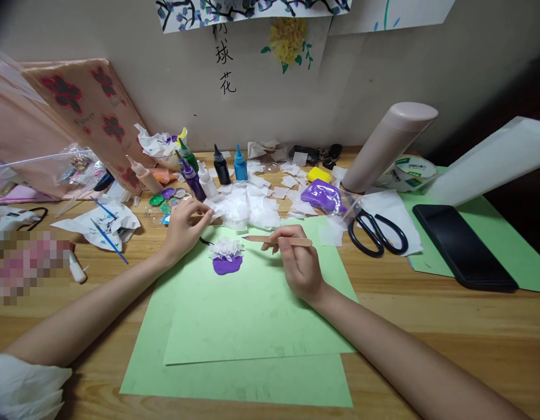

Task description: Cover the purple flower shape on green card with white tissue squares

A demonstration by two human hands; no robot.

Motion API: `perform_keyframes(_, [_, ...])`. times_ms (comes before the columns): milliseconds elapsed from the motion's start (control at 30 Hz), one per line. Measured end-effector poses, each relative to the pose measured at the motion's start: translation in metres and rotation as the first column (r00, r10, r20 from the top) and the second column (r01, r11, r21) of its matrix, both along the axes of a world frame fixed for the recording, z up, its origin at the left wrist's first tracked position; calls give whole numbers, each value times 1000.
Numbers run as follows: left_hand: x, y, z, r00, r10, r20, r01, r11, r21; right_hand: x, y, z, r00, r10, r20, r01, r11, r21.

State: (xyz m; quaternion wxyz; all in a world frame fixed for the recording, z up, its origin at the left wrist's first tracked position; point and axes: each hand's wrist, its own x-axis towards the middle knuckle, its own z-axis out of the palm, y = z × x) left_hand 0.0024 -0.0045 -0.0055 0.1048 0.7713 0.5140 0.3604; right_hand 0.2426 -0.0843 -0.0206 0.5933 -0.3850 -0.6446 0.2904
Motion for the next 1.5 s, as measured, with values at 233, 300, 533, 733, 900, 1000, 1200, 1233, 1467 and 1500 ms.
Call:
perform_keyframes(233, [-2,5,-1,946,84,314,-34,987,-159,1,-1,0,1000,1,-2,-1,1000,8])
perform_keyframes(300, [-2,4,0,958,96,271,-84,995,-55,1,0,-1,1000,-5,-13,5,1000,24])
perform_keyframes(533, [1,-3,2,993,-34,-112,37,999,30,0,0,-2,1000,8,-28,-7,999,48])
perform_keyframes(733, [0,0,-3,988,-27,-150,32,999,28,0,0,-2,1000,4,-25,-3,999,39])
perform_keyframes(900, [0,0,-1,994,-18,-112,20,1000,21,0,0,-1,1000,10,-19,-9,999,31])
perform_keyframes(1000, [0,0,0,998,-12,-58,13,1000,15,0,0,-1,1000,8,-12,-7,999,38])
perform_keyframes(1200, [-3,2,-2,997,-32,63,31,999,25,0,-1,0,1000,-10,7,10,1000,28])
perform_keyframes(1233, [-3,2,-2,997,-39,71,37,999,27,0,-1,0,1000,-12,5,12,1000,28])
perform_keyframes(1467, [1,-5,1,950,-103,295,88,994,64,1,-1,-2,1000,-23,18,22,999,37])
perform_keyframes(1500, [1,-4,0,939,-113,325,106,994,39,1,-1,-2,1000,-21,22,20,999,40])
